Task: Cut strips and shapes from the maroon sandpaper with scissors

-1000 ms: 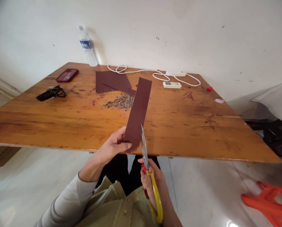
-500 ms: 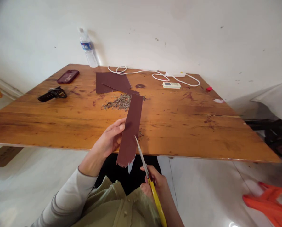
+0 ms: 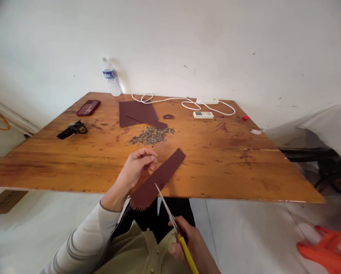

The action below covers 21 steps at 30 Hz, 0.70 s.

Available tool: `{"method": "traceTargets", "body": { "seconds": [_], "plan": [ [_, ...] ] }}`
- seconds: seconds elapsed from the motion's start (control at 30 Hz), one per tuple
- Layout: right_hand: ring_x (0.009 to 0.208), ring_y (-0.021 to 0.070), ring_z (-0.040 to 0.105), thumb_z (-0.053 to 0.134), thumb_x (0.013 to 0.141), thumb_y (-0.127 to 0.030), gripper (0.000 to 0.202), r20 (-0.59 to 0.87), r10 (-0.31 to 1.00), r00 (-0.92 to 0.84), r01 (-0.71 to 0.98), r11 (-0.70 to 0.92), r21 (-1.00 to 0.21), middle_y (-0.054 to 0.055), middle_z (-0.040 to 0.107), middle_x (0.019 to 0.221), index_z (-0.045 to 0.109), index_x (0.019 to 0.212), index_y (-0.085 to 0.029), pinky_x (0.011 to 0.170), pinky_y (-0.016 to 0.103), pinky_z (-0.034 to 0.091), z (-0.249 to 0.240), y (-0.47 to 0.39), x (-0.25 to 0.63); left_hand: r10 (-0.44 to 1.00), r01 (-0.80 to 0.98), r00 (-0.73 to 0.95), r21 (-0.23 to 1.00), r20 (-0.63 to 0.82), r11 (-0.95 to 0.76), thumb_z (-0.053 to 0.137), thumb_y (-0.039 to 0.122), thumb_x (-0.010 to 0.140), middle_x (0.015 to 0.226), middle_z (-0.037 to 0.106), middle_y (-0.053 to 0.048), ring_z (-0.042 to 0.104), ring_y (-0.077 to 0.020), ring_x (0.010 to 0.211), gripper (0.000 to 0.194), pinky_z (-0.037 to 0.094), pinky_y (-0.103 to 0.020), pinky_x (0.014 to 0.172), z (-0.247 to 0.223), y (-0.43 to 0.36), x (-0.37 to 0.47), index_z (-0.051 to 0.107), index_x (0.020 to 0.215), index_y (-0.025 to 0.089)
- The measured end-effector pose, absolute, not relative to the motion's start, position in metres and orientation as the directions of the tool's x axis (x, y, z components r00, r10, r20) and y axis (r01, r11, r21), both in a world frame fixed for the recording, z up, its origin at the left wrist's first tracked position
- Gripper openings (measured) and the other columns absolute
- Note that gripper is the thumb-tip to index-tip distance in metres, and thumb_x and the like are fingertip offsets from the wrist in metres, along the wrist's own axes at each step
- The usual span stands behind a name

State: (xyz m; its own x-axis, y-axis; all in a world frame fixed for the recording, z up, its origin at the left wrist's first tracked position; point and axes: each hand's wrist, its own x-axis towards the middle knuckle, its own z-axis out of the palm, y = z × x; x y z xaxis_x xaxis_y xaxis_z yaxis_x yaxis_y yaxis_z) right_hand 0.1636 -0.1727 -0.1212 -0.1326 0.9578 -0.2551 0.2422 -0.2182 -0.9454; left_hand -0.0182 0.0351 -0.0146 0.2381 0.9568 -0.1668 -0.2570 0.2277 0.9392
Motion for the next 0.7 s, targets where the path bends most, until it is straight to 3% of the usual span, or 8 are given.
{"method": "traceTargets", "body": {
  "seconds": [0.17,0.3,0.53,0.6,0.7],
  "plan": [
    [0.063,0.0152,0.031,0.054,0.078,-0.101,0.089,-0.266,0.955,-0.129,0.252,-0.228,-0.94,-0.005,0.04,0.071,0.069,0.109,-0.019,0.059,0.029,0.029,-0.125,-0.161,0.163,0.941,-0.122,0.22,0.949,-0.258,0.289,0.078,0.025,0.071,0.061,0.065,0.001,0.058,-0.0126,0.049,0.018,0.046,-0.023,0.046,-0.018,0.046,-0.014,0.071,0.085,0.017],
    [0.062,0.0148,0.031,0.055,0.079,-0.1,0.084,-0.215,0.97,-0.11,0.207,-0.189,-0.96,-0.006,0.04,0.07,0.069,0.102,-0.02,0.057,0.028,0.033,-0.119,-0.158,0.156,0.936,-0.073,0.201,0.948,-0.29,0.31,0.08,0.023,0.071,0.07,0.068,-0.001,0.063,-0.0136,0.059,0.014,0.052,-0.024,0.054,-0.018,0.059,-0.017,0.071,0.081,0.018],
    [0.068,0.0193,0.048,0.052,0.078,-0.102,0.085,-0.222,0.958,-0.18,0.333,-0.153,-0.93,0.0,0.057,0.078,0.066,0.097,-0.02,0.062,0.029,0.04,-0.087,-0.151,0.162,0.784,0.135,0.487,0.92,-0.386,0.368,0.085,0.037,0.07,0.068,0.069,-0.003,0.063,-0.0163,0.062,0.022,0.049,-0.027,0.058,-0.025,0.073,-0.014,0.074,0.072,0.019],
    [0.073,0.0227,0.054,0.058,0.079,-0.097,0.079,-0.259,0.944,-0.203,0.399,-0.162,-0.903,0.003,0.063,0.083,0.065,0.095,-0.021,0.064,0.03,0.041,-0.076,-0.148,0.164,0.746,0.142,0.537,0.914,-0.394,0.381,0.087,0.04,0.067,0.07,0.069,-0.003,0.062,-0.0166,0.063,0.024,0.047,-0.027,0.058,-0.027,0.074,-0.012,0.075,0.074,0.02],
    [0.078,0.0253,0.06,0.07,0.082,-0.078,0.058,-0.31,0.918,-0.248,0.468,-0.167,-0.868,0.005,0.069,0.088,0.064,0.094,-0.022,0.066,0.03,0.043,-0.06,-0.146,0.164,0.719,0.173,0.545,0.897,-0.431,0.407,0.087,0.04,0.062,0.074,0.071,-0.002,0.062,-0.0172,0.066,0.028,0.045,-0.027,0.059,-0.026,0.075,-0.011,0.078,0.08,0.021]
  ]
}}
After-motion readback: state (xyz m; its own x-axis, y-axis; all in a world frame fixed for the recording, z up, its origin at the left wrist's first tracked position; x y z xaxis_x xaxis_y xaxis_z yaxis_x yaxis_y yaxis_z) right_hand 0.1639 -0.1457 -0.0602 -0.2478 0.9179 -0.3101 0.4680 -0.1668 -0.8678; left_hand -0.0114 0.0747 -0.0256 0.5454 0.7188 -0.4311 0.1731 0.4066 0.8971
